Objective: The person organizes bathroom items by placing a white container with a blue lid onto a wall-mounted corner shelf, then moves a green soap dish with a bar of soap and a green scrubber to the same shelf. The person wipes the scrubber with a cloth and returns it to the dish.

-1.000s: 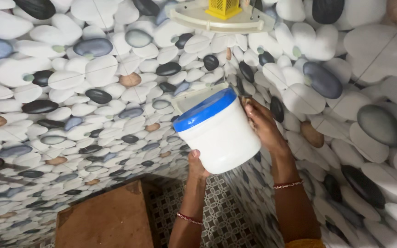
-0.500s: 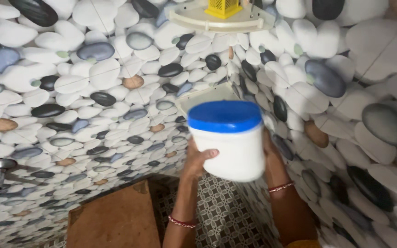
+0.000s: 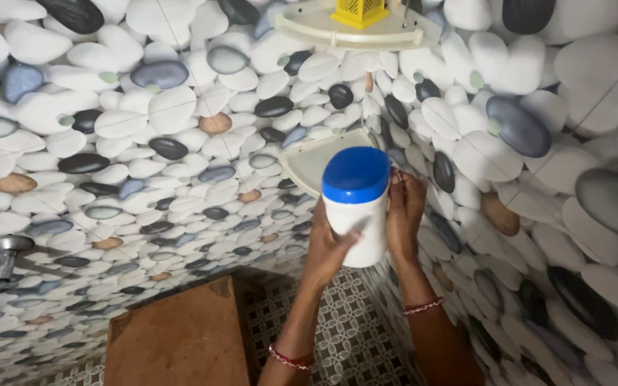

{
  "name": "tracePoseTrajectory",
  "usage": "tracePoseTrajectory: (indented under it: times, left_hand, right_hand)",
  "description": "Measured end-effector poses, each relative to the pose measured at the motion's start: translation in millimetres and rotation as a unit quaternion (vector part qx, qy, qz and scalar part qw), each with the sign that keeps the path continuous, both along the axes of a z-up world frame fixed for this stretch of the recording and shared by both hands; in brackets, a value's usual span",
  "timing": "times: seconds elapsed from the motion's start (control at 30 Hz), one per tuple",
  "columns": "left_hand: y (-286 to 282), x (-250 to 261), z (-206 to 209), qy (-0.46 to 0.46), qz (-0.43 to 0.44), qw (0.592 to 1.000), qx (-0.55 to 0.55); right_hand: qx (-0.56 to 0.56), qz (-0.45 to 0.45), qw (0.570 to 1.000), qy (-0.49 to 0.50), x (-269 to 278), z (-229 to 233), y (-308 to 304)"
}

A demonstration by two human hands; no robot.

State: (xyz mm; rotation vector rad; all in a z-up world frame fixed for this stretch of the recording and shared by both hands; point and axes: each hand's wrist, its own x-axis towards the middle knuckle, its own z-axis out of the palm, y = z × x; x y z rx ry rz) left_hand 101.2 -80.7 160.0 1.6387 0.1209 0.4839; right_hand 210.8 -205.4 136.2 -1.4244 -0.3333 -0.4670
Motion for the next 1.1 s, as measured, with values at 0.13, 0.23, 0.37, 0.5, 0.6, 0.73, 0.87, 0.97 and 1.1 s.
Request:
tracePoseTrajectory:
  times: [0.13, 0.23, 0.37, 0.5, 0.6, 0.73, 0.87, 0.97, 1.1]
  left_hand:
    - [-2, 1, -7, -0.152, -0.003, 0.988, -0.031]
    - [5, 14, -32, -0.104, 0.041, 0.983, -0.144]
    - [24, 31, -75, -0.139, 0.044, 0.936, -0.321]
    - [27, 34, -108, -0.196, -0.009, 0.902, -0.386]
    - [16, 32, -114, -0.138, 0.048, 0.87, -0.47]
    - [14, 23, -95, -0.183, 0.015, 0.888, -0.422]
    - [17, 17, -68, -0.153, -0.002, 0.93, -0.333]
    - [18, 14, -51, -0.111, 0.043, 0.947, -0.299]
    - [16, 20, -45, -0.091, 0.111, 0.941, -0.305]
  right_hand:
    - [-0.046, -0.009, 0.996, -0.073, -20, 18, 4]
    - [-0.078, 0.014, 0.988, -0.129, -34, 23, 8]
    - [-0.171, 0.099, 0.903, -0.382, -56, 21, 11]
    - [-0.06, 0.291, 0.896, -0.33, -61, 25, 13]
    - [0.114, 0.262, 0.937, -0.203, -59, 39, 3]
    - [0.125, 0.118, 0.981, -0.095, -45, 65, -13]
    - [-0.059, 0.129, 0.975, -0.173, -39, 69, -13]
    - [-0.159, 0.058, 0.958, -0.231, -42, 67, -7]
    - [-0.212, 0.031, 0.926, -0.31, -60, 63, 8]
